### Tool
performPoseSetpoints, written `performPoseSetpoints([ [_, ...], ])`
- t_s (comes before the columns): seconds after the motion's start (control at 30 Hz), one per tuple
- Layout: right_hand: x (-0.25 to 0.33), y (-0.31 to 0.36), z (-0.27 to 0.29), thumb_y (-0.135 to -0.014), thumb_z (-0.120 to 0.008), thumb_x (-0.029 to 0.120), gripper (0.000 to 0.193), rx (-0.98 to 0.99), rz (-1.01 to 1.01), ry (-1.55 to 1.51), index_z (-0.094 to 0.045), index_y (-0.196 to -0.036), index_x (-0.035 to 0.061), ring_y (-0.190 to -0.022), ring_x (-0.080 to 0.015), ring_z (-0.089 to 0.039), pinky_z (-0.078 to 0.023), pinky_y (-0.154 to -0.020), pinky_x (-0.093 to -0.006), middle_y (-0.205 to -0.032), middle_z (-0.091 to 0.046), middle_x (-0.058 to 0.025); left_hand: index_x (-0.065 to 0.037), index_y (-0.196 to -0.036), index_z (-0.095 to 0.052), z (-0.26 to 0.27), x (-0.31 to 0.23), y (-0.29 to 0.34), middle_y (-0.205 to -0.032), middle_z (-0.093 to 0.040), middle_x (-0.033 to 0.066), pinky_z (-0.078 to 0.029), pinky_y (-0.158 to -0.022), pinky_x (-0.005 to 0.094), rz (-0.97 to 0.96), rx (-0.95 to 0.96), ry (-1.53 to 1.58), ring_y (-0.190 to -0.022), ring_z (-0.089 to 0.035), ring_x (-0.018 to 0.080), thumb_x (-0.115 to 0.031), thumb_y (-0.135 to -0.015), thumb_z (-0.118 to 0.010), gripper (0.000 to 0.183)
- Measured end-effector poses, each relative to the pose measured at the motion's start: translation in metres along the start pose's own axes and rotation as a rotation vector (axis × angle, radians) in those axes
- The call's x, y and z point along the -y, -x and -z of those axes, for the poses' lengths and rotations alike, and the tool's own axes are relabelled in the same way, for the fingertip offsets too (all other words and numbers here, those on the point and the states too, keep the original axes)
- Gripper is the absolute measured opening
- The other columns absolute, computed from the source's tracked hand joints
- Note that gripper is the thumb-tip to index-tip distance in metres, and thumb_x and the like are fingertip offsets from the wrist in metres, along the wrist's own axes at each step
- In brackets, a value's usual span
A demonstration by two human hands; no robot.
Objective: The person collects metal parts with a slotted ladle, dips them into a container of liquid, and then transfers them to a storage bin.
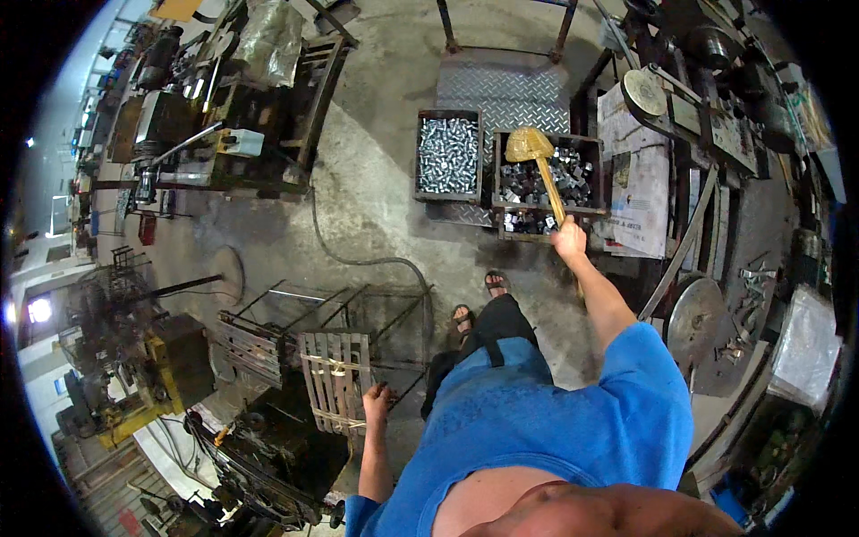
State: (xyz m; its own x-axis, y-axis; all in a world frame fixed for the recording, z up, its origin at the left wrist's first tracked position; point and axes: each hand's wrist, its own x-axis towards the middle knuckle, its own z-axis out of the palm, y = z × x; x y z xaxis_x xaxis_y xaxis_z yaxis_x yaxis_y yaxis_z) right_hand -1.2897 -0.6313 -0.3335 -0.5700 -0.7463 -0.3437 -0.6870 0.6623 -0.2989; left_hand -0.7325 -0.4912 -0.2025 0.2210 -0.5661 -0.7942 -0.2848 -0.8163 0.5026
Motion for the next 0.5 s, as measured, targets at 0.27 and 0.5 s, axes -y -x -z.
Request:
performPoseSetpoints([
  [0.27, 0.002, 0.02, 0.012, -0.061, -0.06, 0.018, 0.034, -0.093, -0.078, -0.198, -0.047, -0.085, -0.0031, -0.078, -0.0433, -0.057, -0.047, -0.07, -0.0457, -0.079, -0.059, -0.0269, 0.006, -0.109, -0.052, 0.002, 0.027, -0.022, -0.079, -0.062, 0.0111, -0.048, -0.059, 0.0295, -0.113, 0.003, 0.149, -0.065, -0.06, 0.0186, -0.006, -0.082, -0.053, 0.03],
  [0.5, 0.01, 0.015, 0.031, -0.065, -0.056, 0.013, 0.016, 0.23, -0.224, -0.968, -0.045, -0.06, 0.0034, -0.049, -0.0165, -0.049, -0.037, -0.041, -0.0338, -0.057, -0.051, -0.0084, 0.006, -0.107, -0.053, -0.019, 0.037, 0.002, -0.08, -0.062, 0.0112, -0.047, -0.058, 0.0278, -0.02, -0.04, 0.188, -0.067, -0.06, 0.0173, -0.006, -0.081, -0.052, 0.029],
])
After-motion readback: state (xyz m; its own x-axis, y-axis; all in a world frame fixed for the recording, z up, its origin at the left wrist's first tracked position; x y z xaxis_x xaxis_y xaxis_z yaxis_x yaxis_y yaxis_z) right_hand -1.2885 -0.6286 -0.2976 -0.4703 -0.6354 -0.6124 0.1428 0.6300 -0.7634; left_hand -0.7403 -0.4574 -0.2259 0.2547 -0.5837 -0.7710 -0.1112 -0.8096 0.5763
